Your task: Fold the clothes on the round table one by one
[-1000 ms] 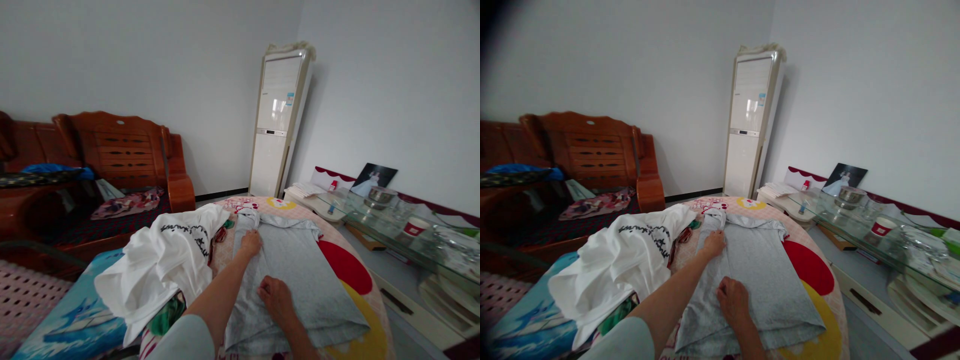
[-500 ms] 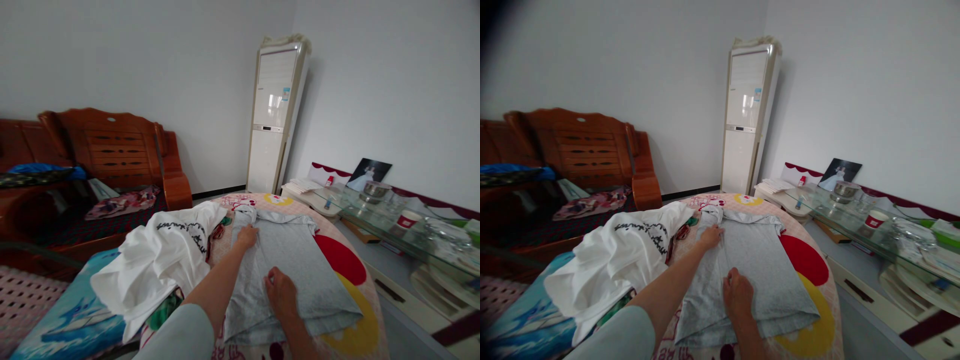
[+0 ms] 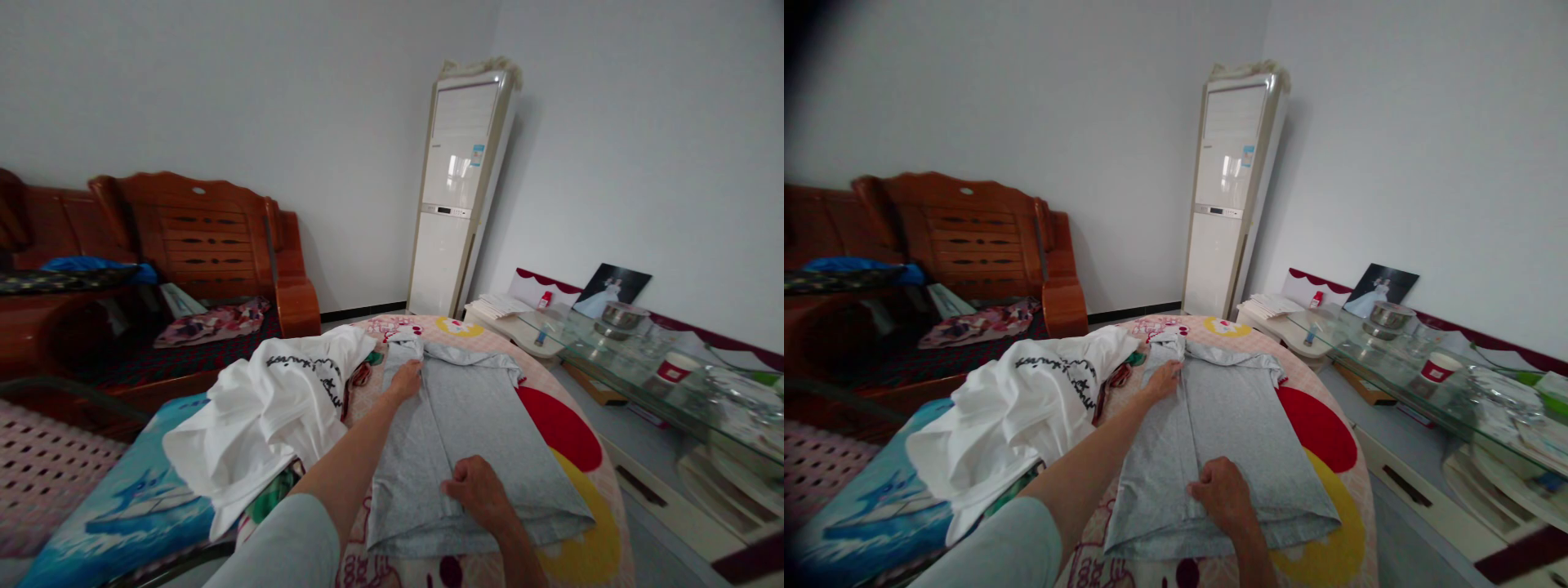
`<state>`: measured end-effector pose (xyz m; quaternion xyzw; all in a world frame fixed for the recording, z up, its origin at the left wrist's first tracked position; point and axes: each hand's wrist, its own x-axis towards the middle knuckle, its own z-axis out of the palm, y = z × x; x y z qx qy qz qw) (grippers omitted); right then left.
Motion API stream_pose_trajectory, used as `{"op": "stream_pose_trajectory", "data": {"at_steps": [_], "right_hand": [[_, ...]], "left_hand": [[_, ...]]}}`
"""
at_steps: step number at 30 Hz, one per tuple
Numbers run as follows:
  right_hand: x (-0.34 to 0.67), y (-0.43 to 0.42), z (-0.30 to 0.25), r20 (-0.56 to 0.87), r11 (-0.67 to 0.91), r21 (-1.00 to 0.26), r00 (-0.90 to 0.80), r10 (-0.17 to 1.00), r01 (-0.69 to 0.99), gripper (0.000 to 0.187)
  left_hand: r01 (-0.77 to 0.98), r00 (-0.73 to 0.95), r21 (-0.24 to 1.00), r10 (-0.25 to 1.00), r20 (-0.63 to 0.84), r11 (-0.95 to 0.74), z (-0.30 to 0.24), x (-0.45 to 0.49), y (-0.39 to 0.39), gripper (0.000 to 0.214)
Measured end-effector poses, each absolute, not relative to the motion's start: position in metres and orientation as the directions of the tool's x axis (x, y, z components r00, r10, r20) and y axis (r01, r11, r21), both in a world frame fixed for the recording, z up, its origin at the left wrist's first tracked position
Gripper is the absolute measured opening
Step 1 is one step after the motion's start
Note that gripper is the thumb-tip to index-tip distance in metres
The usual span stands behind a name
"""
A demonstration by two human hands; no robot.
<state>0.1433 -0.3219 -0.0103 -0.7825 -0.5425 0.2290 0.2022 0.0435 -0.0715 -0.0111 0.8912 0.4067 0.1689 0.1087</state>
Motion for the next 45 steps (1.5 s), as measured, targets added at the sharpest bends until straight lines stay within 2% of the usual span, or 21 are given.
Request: {"op": "stream_pose_trajectory", "data": {"at_steps": [5,9,12,15,17,21,23,25,28,30,33,37,42,45], "right_hand": [[0.151,-0.323,-0.015,-0.181,-0.306,-0.633,0.249,0.952,0.711,0.019],[0.149,-0.327,-0.009,-0.145,-0.345,-0.495,0.315,0.938,0.797,0.011],[0.145,-0.329,0.004,-0.069,-0.358,-0.413,0.363,0.929,0.838,0.014],[0.138,-0.326,0.011,-0.005,-0.238,-0.534,0.278,0.960,0.811,0.009],[0.132,-0.324,0.008,0.013,-0.161,-0.586,0.208,0.978,0.794,0.004],[0.122,-0.320,-0.008,-0.026,-0.158,-0.516,0.169,0.985,0.842,0.004],[0.123,-0.319,-0.012,-0.042,-0.144,-0.539,0.145,0.989,0.830,0.005],[0.132,-0.318,-0.009,0.001,-0.138,-0.572,0.169,0.986,0.809,0.009],[0.160,-0.318,-0.001,0.098,-0.271,-0.527,0.374,0.922,0.806,0.017],[0.186,-0.319,0.003,0.163,-0.437,-0.422,0.540,0.825,0.795,0.020],[0.227,-0.324,0.002,0.283,-0.597,-0.240,0.643,0.711,0.766,0.029],[0.267,-0.337,-0.006,0.202,-0.730,-0.090,0.730,0.653,0.678,0.029],[0.290,-0.349,-0.008,0.058,-0.764,-0.116,0.773,0.632,0.634,0.025],[0.294,-0.352,-0.005,0.044,-0.760,-0.163,0.775,0.631,0.629,0.025]], "left_hand": [[0.662,0.612,0.351,0.748,0.257,-0.662,-0.015,0.049,-0.084,0.046],[0.646,0.623,0.366,0.739,0.256,-0.670,-0.021,0.045,-0.095,0.049],[0.637,0.623,0.370,0.735,0.268,-0.676,-0.022,0.044,-0.104,0.054],[0.659,0.578,0.369,0.755,0.309,-0.655,-0.023,0.047,-0.118,0.052],[0.696,0.554,0.327,0.768,0.321,-0.639,-0.028,0.047,-0.129,0.050],[0.697,0.649,0.157,0.709,0.277,-0.700,-0.043,0.037,-0.147,0.053],[0.687,0.675,0.117,0.689,0.264,-0.718,-0.047,0.033,-0.150,0.054],[0.689,0.676,0.109,0.690,0.258,-0.716,-0.048,0.030,-0.150,0.054],[0.687,0.680,0.106,0.687,0.257,-0.719,-0.045,0.031,-0.148,0.054],[0.684,0.682,0.104,0.684,0.258,-0.722,-0.045,0.032,-0.148,0.054],[0.685,0.681,0.101,0.683,0.266,-0.722,-0.047,0.032,-0.147,0.055],[0.686,0.676,0.097,0.681,0.281,-0.721,-0.051,0.032,-0.146,0.054],[0.682,0.677,0.099,0.676,0.289,-0.725,-0.049,0.032,-0.147,0.054],[0.682,0.676,0.111,0.681,0.281,-0.723,-0.048,0.032,-0.149,0.053]]}}
